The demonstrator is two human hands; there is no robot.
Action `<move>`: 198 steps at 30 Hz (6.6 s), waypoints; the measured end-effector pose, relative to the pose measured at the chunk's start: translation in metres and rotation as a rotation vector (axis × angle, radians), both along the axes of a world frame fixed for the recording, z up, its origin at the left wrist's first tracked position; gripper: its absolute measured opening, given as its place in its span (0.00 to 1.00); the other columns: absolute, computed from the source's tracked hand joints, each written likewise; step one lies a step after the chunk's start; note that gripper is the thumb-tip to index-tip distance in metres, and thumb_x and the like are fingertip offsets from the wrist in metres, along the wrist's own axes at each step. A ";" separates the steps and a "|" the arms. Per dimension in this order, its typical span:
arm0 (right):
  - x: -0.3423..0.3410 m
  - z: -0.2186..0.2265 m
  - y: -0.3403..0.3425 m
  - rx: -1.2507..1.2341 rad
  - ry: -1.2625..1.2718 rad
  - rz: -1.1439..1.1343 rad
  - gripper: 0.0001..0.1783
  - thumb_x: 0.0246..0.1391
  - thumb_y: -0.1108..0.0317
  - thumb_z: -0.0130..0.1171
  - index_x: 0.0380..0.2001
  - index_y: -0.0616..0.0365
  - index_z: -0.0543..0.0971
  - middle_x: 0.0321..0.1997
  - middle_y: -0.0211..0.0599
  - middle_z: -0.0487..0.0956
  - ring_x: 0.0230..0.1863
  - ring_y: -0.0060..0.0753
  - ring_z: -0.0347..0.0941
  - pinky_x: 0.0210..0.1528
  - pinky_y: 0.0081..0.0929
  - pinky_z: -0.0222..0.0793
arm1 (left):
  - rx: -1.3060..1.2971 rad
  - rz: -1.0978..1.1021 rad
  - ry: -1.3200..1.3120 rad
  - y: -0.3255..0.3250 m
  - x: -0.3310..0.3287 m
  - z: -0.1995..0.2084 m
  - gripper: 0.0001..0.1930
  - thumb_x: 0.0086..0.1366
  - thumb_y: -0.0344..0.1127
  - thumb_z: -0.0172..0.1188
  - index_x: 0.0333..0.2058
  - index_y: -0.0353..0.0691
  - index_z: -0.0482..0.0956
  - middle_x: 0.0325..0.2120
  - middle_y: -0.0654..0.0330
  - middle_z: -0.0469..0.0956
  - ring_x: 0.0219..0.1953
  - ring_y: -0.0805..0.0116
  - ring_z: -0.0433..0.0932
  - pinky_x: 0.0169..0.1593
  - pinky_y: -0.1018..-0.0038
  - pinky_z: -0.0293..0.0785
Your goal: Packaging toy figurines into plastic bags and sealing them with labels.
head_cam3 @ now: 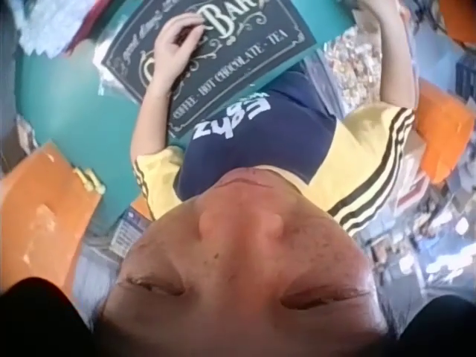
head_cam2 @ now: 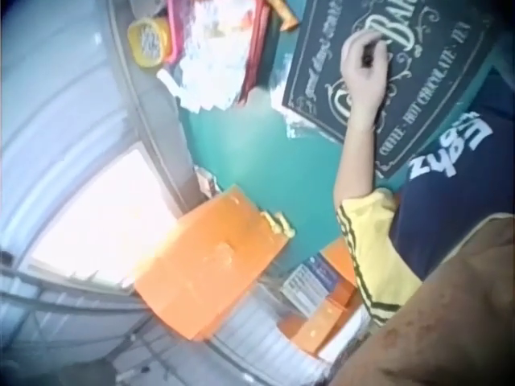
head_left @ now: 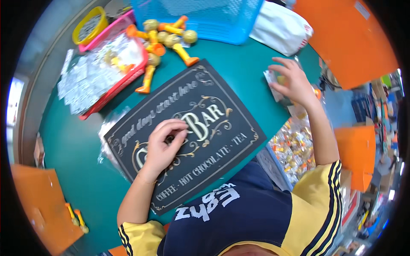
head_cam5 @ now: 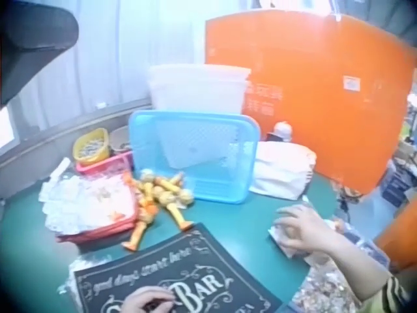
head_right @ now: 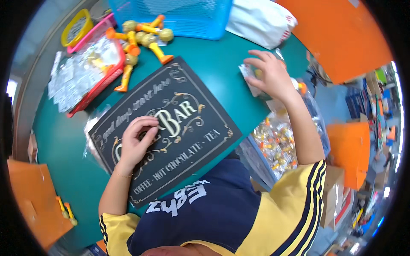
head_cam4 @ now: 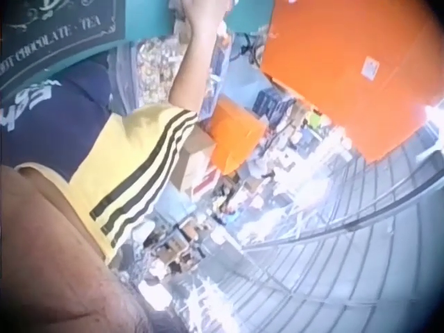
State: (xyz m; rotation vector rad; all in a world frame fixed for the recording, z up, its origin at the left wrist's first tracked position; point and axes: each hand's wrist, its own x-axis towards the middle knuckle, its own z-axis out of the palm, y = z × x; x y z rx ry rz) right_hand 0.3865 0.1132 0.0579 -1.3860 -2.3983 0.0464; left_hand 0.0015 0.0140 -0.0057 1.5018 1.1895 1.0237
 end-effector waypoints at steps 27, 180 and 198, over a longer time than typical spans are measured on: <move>-0.063 0.024 0.041 -0.073 0.148 0.182 0.18 0.51 0.64 0.66 0.43 0.62 0.77 0.48 0.41 0.77 0.53 0.40 0.72 0.57 0.33 0.65 | 0.153 -0.070 0.134 -0.004 -0.010 -0.005 0.06 0.60 0.28 0.62 0.37 0.39 0.81 0.37 0.60 0.78 0.35 0.71 0.77 0.41 0.76 0.75; -0.175 -0.042 -0.121 -1.459 1.543 -0.181 0.18 0.67 0.55 0.43 0.47 0.59 0.68 0.30 0.36 0.72 0.55 0.41 0.70 0.56 0.42 0.69 | 0.313 -0.065 0.668 -0.069 0.005 0.011 0.12 0.49 0.40 0.70 0.33 0.50 0.79 0.31 0.70 0.74 0.33 0.68 0.71 0.37 0.70 0.61; -0.160 -0.051 -0.119 -1.346 1.377 -0.004 0.15 0.61 0.69 0.54 0.50 0.60 0.70 0.34 0.36 0.77 0.49 0.35 0.75 0.49 0.31 0.73 | 0.237 -0.025 0.478 -0.069 -0.002 0.016 0.08 0.48 0.32 0.71 0.28 0.45 0.81 0.26 0.67 0.77 0.30 0.69 0.71 0.34 0.72 0.62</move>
